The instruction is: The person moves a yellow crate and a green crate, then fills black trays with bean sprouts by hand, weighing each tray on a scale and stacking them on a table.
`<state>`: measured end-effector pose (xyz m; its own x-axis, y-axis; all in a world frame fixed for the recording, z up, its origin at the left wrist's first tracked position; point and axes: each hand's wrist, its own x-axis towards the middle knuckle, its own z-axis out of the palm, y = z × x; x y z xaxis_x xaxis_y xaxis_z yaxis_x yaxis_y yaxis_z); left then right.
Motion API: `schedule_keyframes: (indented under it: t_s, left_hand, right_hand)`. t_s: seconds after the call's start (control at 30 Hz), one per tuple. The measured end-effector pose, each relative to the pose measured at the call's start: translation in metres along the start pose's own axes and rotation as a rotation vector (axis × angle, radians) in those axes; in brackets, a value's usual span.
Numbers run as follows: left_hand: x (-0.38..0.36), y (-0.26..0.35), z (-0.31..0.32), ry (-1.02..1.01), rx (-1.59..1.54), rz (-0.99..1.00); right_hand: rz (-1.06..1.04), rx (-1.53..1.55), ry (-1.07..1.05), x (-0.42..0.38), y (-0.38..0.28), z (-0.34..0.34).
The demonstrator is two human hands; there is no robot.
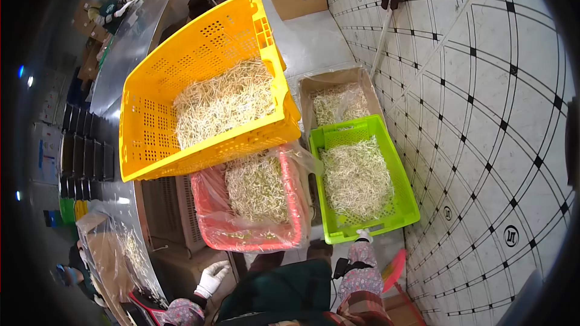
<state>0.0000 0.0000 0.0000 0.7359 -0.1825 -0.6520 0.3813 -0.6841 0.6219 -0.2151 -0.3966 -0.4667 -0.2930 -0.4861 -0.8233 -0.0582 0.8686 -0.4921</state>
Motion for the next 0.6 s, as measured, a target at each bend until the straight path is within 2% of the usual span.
schedule_keyframes:
  t_s: [0.07, 0.13, 0.23, 0.3, 0.43, 0.5, 0.6]
  left_hand:
    - [-0.008, 0.011, 0.005, -0.003, 0.012, -0.072]
    - [-0.004, 0.01, 0.014, -0.015, -0.055, -0.016]
    - [-0.017, 0.033, 0.01, -0.022, -0.14, 0.031]
    - [-0.019, 0.035, 0.012, -0.022, -0.2, 0.043]
    - [-0.013, 0.055, 0.019, -0.065, -0.331, 0.101]
    - [-0.002, 0.072, 0.026, -0.107, -0.315, 0.176]
    - [0.019, 0.111, 0.038, -0.191, -0.388, 0.214]
  right_hand:
    - [-0.005, 0.023, 0.018, 0.045, 0.024, -0.002]
    - [-0.071, -0.005, 0.04, -0.001, -0.052, -0.002]
    - [-0.088, -0.125, 0.084, -0.062, -0.107, -0.007]
    - [-0.046, -0.063, -0.013, -0.118, -0.152, -0.036]
    - [-0.085, -0.061, -0.096, -0.165, -0.184, -0.12]
    - [-0.187, -0.027, -0.313, -0.222, -0.209, -0.165]
    - [-0.237, -0.003, -0.449, -0.287, -0.237, -0.225]
